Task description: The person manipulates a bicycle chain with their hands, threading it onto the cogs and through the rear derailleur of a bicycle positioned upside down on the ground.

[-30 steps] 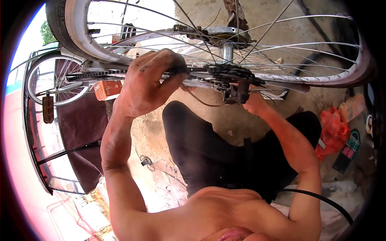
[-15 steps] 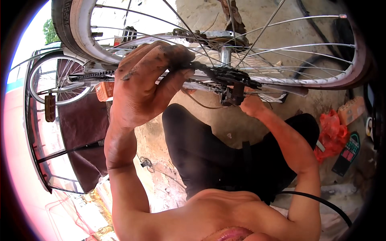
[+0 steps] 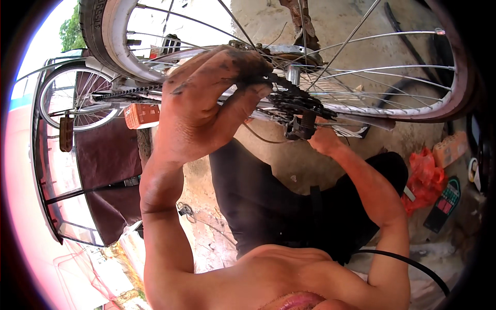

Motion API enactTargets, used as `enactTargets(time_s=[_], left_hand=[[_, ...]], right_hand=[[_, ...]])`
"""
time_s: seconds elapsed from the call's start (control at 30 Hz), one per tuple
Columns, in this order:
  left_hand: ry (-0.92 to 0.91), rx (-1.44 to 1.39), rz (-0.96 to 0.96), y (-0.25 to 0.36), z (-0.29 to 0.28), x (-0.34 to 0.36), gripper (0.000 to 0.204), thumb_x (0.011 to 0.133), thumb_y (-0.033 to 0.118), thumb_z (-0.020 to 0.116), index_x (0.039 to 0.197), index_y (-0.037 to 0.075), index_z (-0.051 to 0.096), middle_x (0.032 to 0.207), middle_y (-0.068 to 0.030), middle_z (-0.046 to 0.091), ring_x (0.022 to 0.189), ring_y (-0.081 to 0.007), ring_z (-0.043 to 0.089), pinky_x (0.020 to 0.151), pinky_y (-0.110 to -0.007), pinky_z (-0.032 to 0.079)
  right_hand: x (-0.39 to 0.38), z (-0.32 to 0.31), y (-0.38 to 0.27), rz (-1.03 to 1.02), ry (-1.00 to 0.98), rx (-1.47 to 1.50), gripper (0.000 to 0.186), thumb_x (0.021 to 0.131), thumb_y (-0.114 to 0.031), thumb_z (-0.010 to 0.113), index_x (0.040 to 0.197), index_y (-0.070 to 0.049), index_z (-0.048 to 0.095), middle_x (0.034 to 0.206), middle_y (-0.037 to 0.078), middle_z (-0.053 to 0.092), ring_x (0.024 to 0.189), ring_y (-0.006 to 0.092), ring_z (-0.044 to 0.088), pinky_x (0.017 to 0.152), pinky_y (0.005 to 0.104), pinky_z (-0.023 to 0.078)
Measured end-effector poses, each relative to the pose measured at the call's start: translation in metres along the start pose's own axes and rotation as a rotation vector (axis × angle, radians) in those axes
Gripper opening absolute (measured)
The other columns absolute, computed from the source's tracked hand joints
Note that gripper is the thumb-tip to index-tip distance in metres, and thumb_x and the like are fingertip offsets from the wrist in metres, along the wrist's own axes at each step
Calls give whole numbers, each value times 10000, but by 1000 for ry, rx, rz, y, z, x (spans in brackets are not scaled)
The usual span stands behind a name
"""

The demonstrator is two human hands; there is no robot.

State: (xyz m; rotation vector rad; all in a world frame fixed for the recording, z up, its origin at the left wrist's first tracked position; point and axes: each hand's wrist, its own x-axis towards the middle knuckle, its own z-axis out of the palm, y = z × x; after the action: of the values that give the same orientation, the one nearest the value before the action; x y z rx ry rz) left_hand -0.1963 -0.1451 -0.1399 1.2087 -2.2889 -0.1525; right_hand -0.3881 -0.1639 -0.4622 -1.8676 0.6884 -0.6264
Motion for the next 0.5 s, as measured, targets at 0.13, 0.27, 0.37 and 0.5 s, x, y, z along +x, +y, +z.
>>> enactTargets(time_s=[0.13, 0.27, 0.37, 0.5], left_hand=[[-94, -14, -135, 4, 8, -3, 240, 815, -31, 763, 1050, -12, 713, 966, -93, 729, 878, -193, 711, 782, -305, 558], [-95, -50, -152, 4, 15, -3, 223, 826, -14, 757, 1046, 2, 723, 967, -107, 725, 874, -202, 714, 779, -306, 562], [-84, -53, -172, 3, 16, -4, 221, 836, -8, 753, 1054, -2, 725, 974, -93, 728, 880, -196, 709, 785, -305, 556], [-9, -151, -232, 9, 11, -4, 222, 839, -8, 754, 1059, -14, 724, 987, -95, 725, 907, -199, 693, 805, -302, 546]], right_hand=[[-1, -3, -5, 165, -89, 132, 376, 980, -259, 639, 1309, -79, 625, 801, -6, 671, 735, 54, 564, 704, 258, 465], [-1, -4, -3, 119, -74, 162, 381, 978, -229, 653, 1312, -49, 622, 900, -6, 681, 767, 48, 564, 725, 240, 471], [-2, -2, -3, 102, -68, 150, 384, 969, -220, 662, 1309, -44, 626, 971, 15, 696, 804, 65, 584, 761, 250, 485], [0, -7, -11, 130, -72, 79, 382, 952, -197, 676, 1295, -35, 631, 1074, 44, 708, 902, 104, 615, 834, 285, 502]])
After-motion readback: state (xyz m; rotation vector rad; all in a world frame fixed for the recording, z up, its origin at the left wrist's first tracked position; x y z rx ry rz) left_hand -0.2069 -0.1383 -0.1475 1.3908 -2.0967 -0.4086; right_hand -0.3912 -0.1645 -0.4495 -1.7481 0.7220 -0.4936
